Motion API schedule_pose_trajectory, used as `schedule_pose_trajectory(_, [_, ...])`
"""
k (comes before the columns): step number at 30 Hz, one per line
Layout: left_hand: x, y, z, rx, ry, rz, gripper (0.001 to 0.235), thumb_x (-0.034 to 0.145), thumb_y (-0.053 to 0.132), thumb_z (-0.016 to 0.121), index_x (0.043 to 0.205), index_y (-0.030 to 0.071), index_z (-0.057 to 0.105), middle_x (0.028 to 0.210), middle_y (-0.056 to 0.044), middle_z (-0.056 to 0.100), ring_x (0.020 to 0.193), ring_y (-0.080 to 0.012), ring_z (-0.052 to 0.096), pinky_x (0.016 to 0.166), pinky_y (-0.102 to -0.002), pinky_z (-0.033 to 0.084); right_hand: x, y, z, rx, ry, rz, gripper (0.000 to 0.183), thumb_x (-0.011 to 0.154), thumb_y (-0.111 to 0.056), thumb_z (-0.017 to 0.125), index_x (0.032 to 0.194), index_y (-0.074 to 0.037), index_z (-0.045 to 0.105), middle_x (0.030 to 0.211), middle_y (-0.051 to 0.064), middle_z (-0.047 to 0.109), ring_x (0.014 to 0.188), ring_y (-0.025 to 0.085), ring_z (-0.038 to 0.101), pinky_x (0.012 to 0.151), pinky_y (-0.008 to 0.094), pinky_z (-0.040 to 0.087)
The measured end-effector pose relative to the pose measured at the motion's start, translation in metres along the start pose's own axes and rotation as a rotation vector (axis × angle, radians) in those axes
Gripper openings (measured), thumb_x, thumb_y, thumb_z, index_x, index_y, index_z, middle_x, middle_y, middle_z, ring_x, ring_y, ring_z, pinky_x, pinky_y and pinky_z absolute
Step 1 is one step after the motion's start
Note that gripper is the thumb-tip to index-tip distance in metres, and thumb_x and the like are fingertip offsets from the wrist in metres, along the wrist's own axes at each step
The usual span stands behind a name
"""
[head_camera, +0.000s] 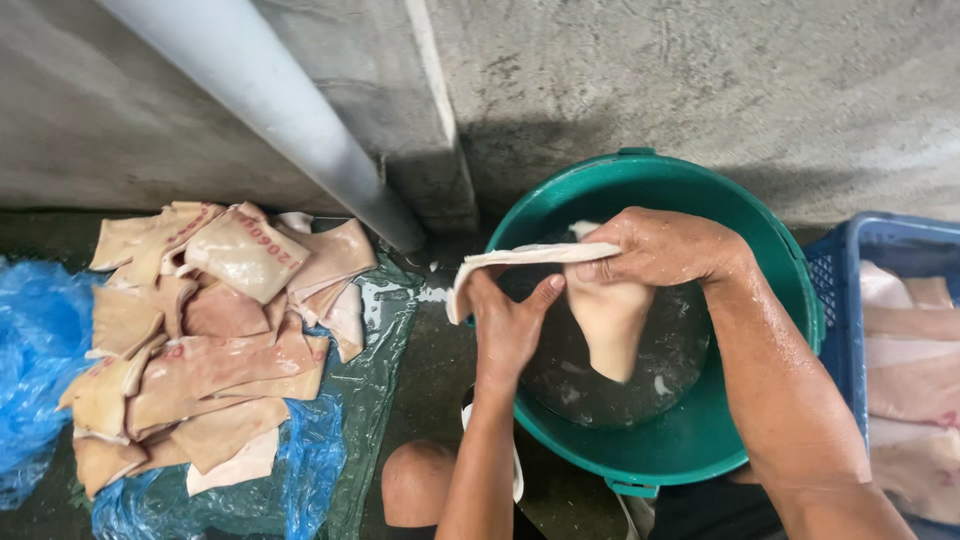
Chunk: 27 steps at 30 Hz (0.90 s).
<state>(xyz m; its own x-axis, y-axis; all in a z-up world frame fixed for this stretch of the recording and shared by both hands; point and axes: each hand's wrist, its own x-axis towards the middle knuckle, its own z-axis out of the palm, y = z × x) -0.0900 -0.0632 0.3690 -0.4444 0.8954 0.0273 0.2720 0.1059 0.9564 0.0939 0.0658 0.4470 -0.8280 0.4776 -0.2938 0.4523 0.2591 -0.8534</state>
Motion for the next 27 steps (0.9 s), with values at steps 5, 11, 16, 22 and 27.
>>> schedule_pose_trajectory(5, [0.001, 0.006, -0.054, 0.403, 0.229, 0.515, 0.088, 0.072, 0.051, 0.085, 0.136, -0.001, 0.054, 0.144, -0.037, 0.041, 0.139, -0.0474, 0.03, 0.115, -0.064, 0.021, 0.024, -0.043, -0.001, 0.068, -0.174, 0.046, 0.041, 0.084, -0.037, 0.076, 0.104, -0.001, 0.08, 0.082, 0.005, 0.079, 0.078, 0.009, 0.066, 0.07, 0.032, 0.057])
schedule_pose_trajectory(11, [0.079, -0.005, -0.127, 0.29, -0.475, 0.196, 0.044, 0.078, 0.044, 0.081, 0.101, 0.009, 0.069, 0.113, -0.02, 0.068, 0.112, -0.0399, 0.059, 0.095, -0.052, 0.046, 0.076, -0.055, 0.006, 0.088, -0.295, 0.091, 0.046, 0.078, -0.039, 0.079, 0.108, -0.004, 0.079, 0.088, 0.002, 0.082, 0.081, 0.01, 0.071, 0.071, 0.029, 0.059])
schedule_pose_trajectory(16, [0.116, -0.032, -0.16, 0.375, -0.56, 0.017, 0.045, 0.079, 0.042, 0.081, 0.102, 0.004, 0.07, 0.094, -0.015, 0.073, 0.093, -0.0343, 0.071, 0.081, -0.044, 0.055, 0.132, -0.019, 0.023, -0.068, -0.178, 0.277, 0.041, 0.081, -0.044, 0.075, 0.104, -0.01, 0.075, 0.086, 0.006, 0.075, 0.08, 0.016, 0.071, 0.068, 0.037, 0.058])
schedule_pose_trajectory(22, [0.125, -0.081, -0.116, 0.803, -0.307, -0.013, 0.039, 0.087, 0.028, 0.067, 0.124, 0.017, 0.07, 0.116, -0.017, 0.071, 0.113, -0.0393, 0.064, 0.108, -0.063, 0.03, 0.164, 0.047, 0.086, -0.346, 0.348, 0.03, 0.029, 0.087, -0.039, 0.076, 0.1, -0.013, 0.072, 0.09, 0.005, 0.068, 0.087, 0.025, 0.068, 0.078, 0.042, 0.054])
schedule_pose_trajectory(27, [0.093, -0.103, -0.054, 0.33, -0.299, -0.062, 0.048, 0.099, 0.036, 0.055, 0.137, 0.007, 0.058, 0.135, -0.024, 0.058, 0.126, -0.0426, 0.057, 0.108, -0.046, 0.045, 0.158, 0.083, 0.14, -0.729, 0.828, -0.277, 0.014, 0.098, -0.022, 0.067, 0.109, -0.014, 0.072, 0.117, 0.005, 0.064, 0.113, 0.032, 0.055, 0.094, 0.05, 0.044])
